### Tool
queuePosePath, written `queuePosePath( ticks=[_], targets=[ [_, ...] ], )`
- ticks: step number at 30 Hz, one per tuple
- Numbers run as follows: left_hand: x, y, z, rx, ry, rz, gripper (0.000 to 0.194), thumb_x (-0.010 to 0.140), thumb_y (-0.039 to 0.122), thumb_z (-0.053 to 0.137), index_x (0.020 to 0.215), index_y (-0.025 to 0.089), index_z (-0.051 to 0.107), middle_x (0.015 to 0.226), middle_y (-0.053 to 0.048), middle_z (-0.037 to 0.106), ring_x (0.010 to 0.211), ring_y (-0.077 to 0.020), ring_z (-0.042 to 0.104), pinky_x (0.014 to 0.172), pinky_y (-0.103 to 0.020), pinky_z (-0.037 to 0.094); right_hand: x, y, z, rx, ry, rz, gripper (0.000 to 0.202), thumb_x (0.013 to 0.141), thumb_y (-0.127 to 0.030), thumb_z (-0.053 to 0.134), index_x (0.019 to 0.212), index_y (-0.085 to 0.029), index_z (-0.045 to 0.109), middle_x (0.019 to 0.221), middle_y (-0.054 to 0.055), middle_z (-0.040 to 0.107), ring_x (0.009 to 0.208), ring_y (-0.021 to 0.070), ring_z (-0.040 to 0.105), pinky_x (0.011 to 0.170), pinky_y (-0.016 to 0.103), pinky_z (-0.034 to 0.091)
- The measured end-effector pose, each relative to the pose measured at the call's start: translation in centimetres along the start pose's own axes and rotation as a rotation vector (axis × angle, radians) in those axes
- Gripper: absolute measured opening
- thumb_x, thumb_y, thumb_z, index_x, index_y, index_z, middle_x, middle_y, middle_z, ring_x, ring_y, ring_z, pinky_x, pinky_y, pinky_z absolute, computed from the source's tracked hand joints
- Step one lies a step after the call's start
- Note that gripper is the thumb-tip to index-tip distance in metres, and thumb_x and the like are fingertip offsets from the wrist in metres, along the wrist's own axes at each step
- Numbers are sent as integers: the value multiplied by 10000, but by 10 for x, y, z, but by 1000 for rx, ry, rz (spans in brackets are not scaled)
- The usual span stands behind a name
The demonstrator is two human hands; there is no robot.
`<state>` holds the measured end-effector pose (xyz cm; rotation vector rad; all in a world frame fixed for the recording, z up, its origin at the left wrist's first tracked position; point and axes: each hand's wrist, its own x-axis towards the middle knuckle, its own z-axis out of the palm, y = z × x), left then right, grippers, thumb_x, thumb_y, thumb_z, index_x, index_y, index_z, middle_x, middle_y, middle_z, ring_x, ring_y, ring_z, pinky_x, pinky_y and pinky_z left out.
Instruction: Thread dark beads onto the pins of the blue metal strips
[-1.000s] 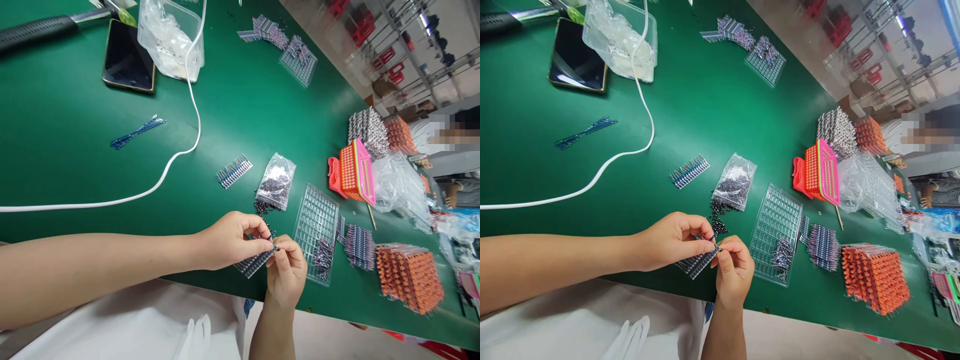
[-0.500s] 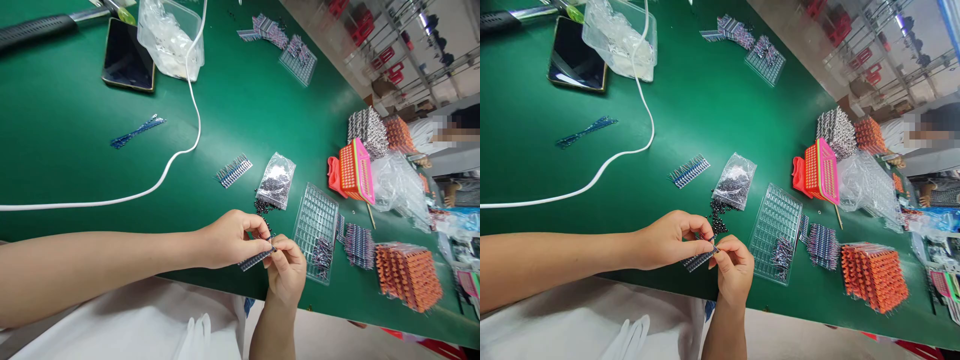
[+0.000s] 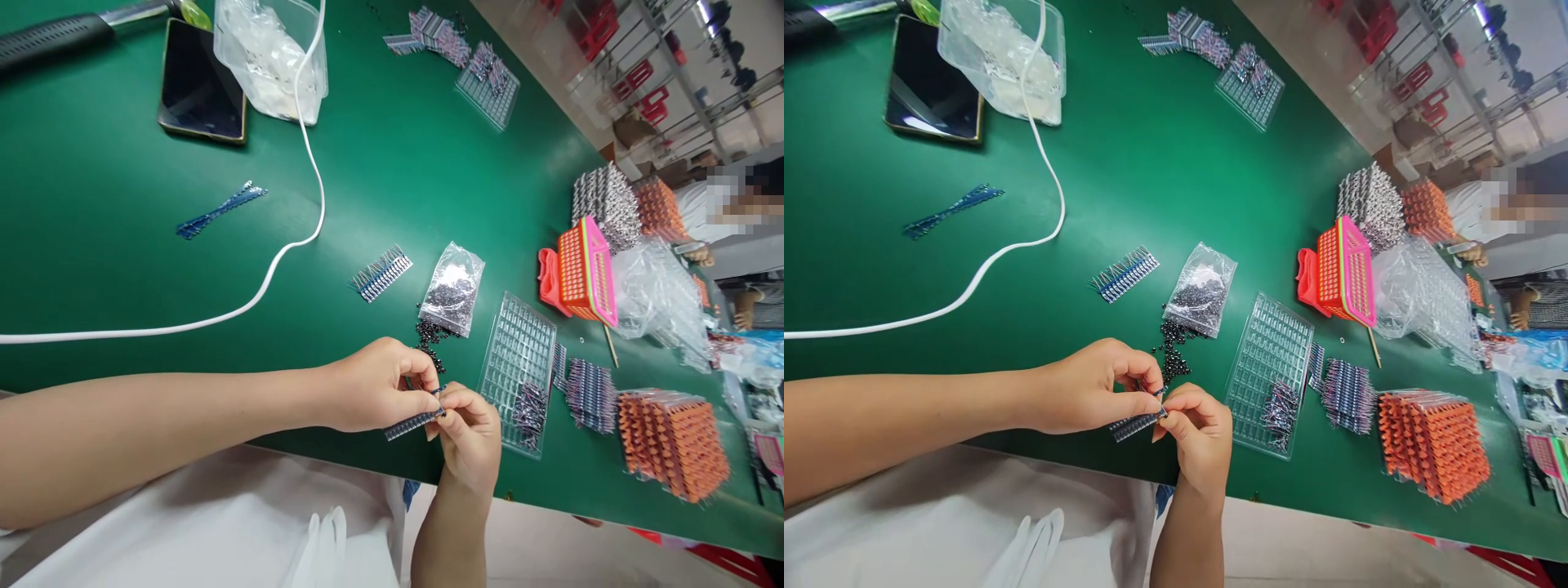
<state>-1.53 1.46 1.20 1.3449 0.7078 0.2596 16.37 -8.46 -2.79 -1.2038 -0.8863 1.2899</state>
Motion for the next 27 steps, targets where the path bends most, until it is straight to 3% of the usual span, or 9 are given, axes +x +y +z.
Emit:
queuePosePath(
  ticks=[27],
  targets=[
    [4,-10,2,90,-10,79,161,815,276,580,705,163,611,608,33,551,578,-113,473,528,-226,342,-1,3,-8,10,-57,79,58,780,-238,810,836,-248,797,732,9,654,568,110,633,445,203,552]
  ],
)
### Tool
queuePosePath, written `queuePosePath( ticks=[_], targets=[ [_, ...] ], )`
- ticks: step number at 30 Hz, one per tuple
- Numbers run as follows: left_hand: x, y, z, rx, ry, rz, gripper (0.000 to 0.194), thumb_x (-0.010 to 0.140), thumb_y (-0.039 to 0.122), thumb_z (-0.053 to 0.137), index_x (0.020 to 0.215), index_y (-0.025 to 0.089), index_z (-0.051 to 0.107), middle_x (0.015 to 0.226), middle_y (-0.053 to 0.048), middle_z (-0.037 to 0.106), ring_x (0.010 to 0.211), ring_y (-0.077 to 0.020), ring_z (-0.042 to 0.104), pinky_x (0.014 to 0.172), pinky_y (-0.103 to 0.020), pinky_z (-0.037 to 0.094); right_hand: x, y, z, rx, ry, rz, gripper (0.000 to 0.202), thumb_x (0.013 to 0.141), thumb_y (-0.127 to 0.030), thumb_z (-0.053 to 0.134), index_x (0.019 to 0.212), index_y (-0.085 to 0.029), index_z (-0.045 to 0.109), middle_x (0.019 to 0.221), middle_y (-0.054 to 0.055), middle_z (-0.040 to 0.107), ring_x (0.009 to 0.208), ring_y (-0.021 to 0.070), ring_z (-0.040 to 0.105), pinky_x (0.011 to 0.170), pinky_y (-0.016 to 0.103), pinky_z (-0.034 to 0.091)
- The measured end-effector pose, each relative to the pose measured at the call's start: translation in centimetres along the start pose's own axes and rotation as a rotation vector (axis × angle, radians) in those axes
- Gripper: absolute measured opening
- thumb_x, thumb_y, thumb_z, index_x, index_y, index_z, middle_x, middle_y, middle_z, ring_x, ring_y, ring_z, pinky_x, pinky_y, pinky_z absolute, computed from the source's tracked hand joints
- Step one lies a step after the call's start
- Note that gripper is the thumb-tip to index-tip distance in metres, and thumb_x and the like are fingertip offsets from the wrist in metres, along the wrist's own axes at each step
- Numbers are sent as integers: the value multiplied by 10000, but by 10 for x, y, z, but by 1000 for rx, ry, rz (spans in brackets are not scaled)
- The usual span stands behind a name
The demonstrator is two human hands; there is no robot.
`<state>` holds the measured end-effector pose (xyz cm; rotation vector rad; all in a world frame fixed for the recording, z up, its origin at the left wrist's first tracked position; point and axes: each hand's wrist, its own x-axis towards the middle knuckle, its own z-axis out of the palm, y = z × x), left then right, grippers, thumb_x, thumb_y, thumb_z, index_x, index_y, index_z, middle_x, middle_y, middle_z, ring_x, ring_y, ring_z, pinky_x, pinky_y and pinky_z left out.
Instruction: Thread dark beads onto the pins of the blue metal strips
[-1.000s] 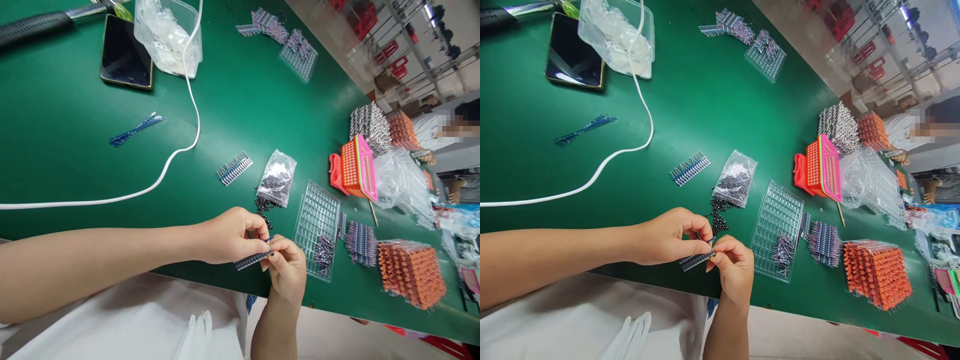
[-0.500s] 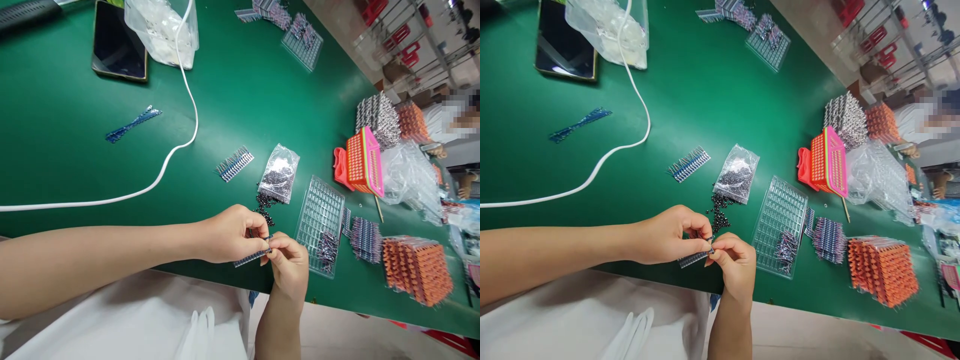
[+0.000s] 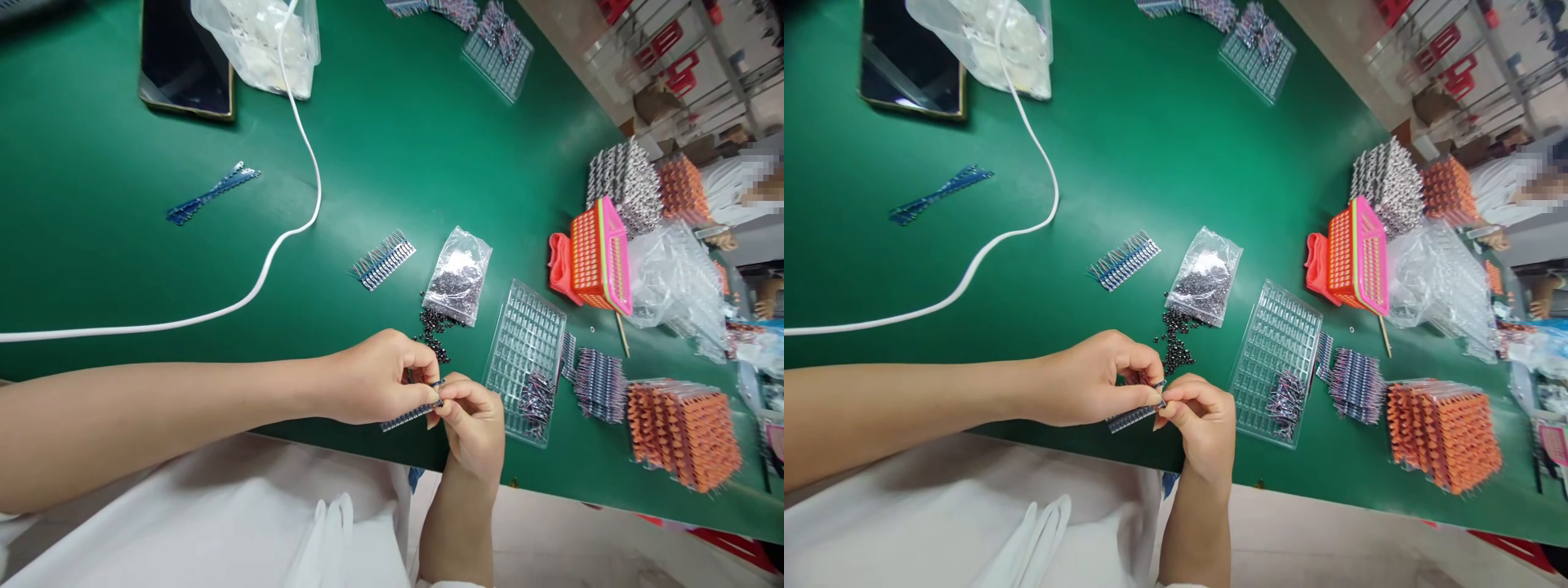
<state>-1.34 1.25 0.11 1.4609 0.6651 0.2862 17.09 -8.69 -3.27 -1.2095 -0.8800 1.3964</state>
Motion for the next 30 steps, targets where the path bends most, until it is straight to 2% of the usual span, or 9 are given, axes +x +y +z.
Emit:
queuePosePath(
  ticks=[8,21,30],
  targets=[
    [-1,1,0,35,-25,-5,173,830,279,570,711,165,624,630,11,593,621,-133,519,571,-232,373,-1,0,-1,25,-15,56,71,763,-238,826,827,-238,797,750,4,661,537,110,650,452,218,568],
    [-1,4,-4,93,-48,-1,170,836,258,568,701,167,619,609,21,564,576,-118,443,515,-230,315,-1,0,-2,19,-42,88,57,774,-248,820,826,-249,798,752,1,658,543,106,643,449,213,547],
    [-1,3,-3,92,-60,30,192,852,280,566,712,167,633,617,17,588,574,-117,468,523,-229,335,0,-4,-1,20,-46,117,64,771,-273,823,813,-236,791,741,5,658,531,106,625,434,220,531]
  ],
)
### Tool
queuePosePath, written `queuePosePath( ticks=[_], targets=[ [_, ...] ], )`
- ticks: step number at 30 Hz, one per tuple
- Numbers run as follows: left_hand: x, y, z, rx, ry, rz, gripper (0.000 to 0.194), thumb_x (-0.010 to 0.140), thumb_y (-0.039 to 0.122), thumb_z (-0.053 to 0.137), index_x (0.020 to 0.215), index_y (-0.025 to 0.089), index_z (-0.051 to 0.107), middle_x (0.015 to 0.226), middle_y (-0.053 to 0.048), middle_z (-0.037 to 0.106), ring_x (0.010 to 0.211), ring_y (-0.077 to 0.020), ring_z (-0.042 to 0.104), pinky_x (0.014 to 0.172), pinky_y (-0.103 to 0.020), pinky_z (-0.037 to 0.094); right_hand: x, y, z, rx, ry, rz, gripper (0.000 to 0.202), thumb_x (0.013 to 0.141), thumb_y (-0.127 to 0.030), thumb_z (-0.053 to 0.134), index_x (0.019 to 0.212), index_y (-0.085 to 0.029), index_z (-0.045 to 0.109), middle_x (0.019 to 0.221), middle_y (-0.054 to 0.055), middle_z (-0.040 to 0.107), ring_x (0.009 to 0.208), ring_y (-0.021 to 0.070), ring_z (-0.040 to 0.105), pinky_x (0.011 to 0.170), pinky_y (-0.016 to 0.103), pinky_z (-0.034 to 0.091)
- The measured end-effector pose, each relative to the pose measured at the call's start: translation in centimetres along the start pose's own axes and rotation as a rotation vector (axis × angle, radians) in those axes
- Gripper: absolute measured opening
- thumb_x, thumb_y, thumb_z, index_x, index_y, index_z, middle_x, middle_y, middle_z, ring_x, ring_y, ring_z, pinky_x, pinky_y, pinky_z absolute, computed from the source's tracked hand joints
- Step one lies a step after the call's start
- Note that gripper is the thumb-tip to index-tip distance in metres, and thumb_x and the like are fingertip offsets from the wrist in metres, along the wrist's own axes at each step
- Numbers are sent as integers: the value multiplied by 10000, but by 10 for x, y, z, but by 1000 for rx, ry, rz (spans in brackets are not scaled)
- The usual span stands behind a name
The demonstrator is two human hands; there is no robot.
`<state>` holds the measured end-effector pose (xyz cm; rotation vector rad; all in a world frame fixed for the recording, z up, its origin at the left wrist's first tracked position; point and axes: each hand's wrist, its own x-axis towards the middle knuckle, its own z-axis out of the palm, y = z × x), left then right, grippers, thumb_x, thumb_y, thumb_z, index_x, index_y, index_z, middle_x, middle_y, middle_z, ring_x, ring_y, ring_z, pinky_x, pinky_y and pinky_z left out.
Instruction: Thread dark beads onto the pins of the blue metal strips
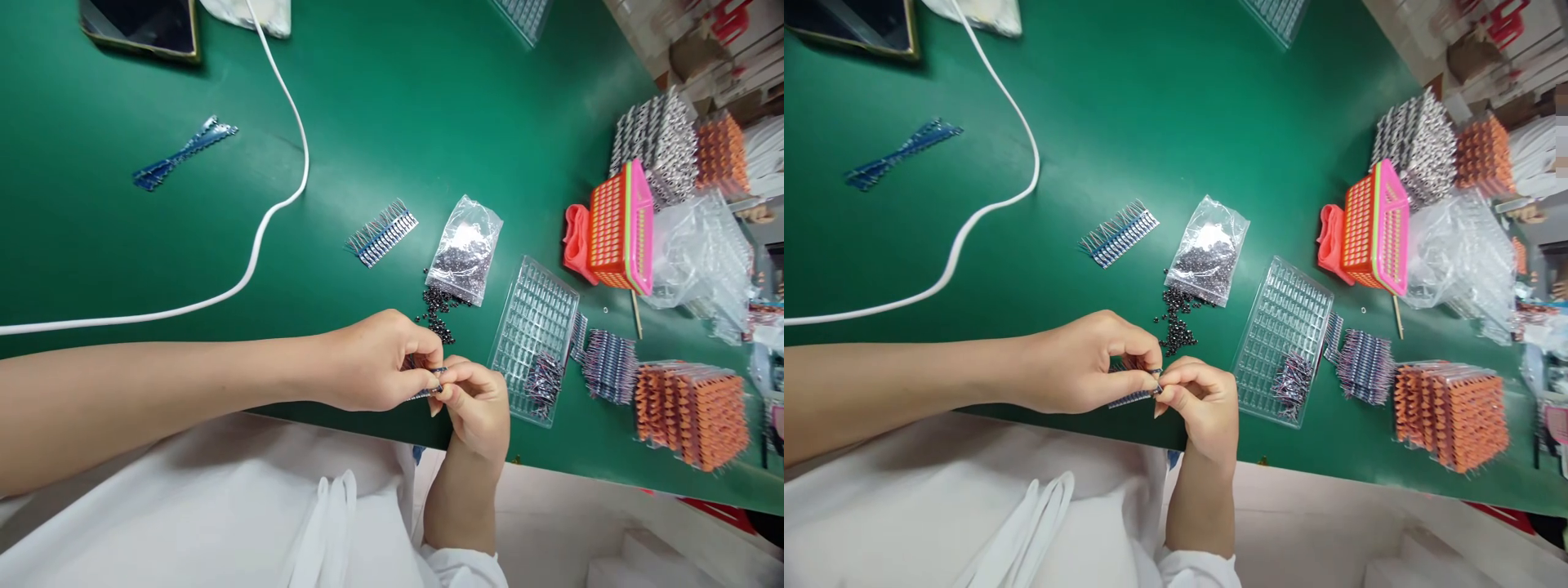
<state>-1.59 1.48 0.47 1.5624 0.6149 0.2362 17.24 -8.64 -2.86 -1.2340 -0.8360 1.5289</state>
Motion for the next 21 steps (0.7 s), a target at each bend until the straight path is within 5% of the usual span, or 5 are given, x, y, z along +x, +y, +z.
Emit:
queuePosePath(
  ticks=[9,21],
  targets=[
    [4,0,2,-181,155,-113,149,818,299,623,757,164,616,671,19,626,583,-113,519,533,-213,398,2,0,7,-75,180,-158,59,836,-286,762,875,-242,767,766,-11,628,544,81,585,494,222,479],
    [4,-2,7,-141,227,-44,146,852,286,605,788,158,631,699,11,645,619,-119,558,559,-213,412,-3,6,14,-357,334,-306,64,877,-277,697,902,-225,724,803,10,629,631,123,596,557,257,503]
  ],
)
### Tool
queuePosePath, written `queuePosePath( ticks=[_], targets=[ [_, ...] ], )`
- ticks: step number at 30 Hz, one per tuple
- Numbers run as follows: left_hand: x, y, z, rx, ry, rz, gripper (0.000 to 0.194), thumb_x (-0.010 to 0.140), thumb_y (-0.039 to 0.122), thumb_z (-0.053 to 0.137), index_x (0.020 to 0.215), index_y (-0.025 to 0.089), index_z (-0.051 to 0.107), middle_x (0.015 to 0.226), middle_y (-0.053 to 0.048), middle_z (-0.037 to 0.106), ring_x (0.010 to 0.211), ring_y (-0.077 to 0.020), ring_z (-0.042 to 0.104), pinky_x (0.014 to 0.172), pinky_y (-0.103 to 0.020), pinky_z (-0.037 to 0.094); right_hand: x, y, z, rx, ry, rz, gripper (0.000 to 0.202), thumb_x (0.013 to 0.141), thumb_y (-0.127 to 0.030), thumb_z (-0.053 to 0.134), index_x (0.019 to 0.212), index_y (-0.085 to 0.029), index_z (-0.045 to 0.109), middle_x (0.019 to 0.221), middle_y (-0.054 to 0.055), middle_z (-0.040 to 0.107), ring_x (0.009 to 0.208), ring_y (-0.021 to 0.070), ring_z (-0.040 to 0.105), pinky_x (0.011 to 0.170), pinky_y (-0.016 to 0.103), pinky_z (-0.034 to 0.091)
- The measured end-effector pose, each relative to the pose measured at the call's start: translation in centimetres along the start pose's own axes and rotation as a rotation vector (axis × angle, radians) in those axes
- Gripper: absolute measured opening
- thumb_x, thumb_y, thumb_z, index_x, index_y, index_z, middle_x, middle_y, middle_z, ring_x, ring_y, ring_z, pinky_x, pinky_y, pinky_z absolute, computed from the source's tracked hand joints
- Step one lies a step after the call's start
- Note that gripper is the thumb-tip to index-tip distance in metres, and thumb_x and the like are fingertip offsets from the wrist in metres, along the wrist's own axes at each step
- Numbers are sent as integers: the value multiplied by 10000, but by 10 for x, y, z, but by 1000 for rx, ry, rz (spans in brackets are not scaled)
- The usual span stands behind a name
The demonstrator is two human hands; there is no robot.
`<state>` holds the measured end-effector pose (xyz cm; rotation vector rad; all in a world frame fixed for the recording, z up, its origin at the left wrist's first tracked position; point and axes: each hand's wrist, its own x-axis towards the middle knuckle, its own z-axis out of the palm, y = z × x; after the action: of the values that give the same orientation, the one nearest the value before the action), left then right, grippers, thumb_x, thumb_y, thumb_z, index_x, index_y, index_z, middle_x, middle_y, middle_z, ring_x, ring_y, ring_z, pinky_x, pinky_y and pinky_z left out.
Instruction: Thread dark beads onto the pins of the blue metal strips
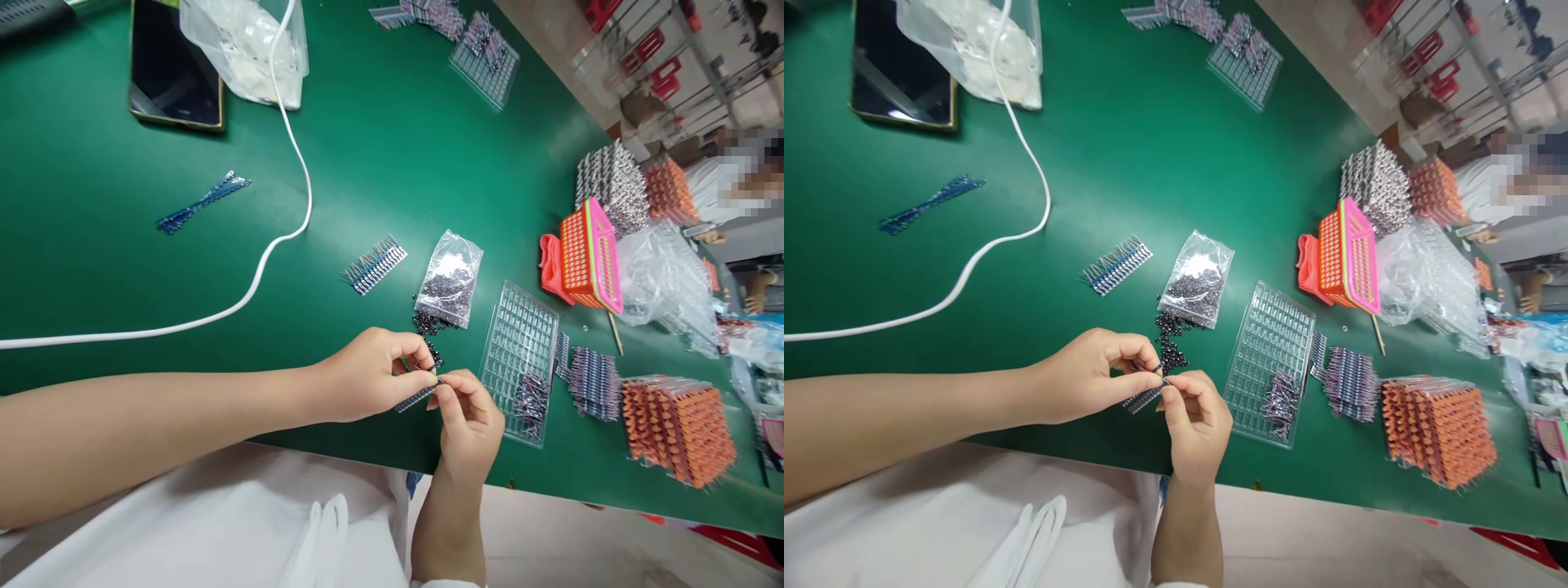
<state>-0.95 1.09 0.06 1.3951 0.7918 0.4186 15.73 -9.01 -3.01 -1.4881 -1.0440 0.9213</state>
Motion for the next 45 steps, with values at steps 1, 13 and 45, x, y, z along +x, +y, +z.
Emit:
queuePosePath(
  ticks=[1,13,45],
  targets=[
    [0,0,0,26,-4,18,147,861,283,594,794,158,635,706,4,659,629,-125,574,562,-213,418,0,0,0,-11,1,-5,60,881,-273,690,900,-224,719,806,11,629,632,123,598,559,257,505],
    [-2,-3,-7,421,15,353,154,882,176,514,799,158,642,704,-31,656,641,-145,570,584,-234,422,-3,3,1,-203,-36,-101,37,876,-207,644,870,-214,680,778,15,614,674,143,599,580,270,497],
    [-3,9,-15,3,-105,112,129,902,262,604,926,157,676,1027,-69,766,933,-184,701,826,-303,540,-4,2,4,-466,218,-456,331,875,-69,647,1110,-296,700,928,38,710,812,179,675,690,323,553]
  ],
)
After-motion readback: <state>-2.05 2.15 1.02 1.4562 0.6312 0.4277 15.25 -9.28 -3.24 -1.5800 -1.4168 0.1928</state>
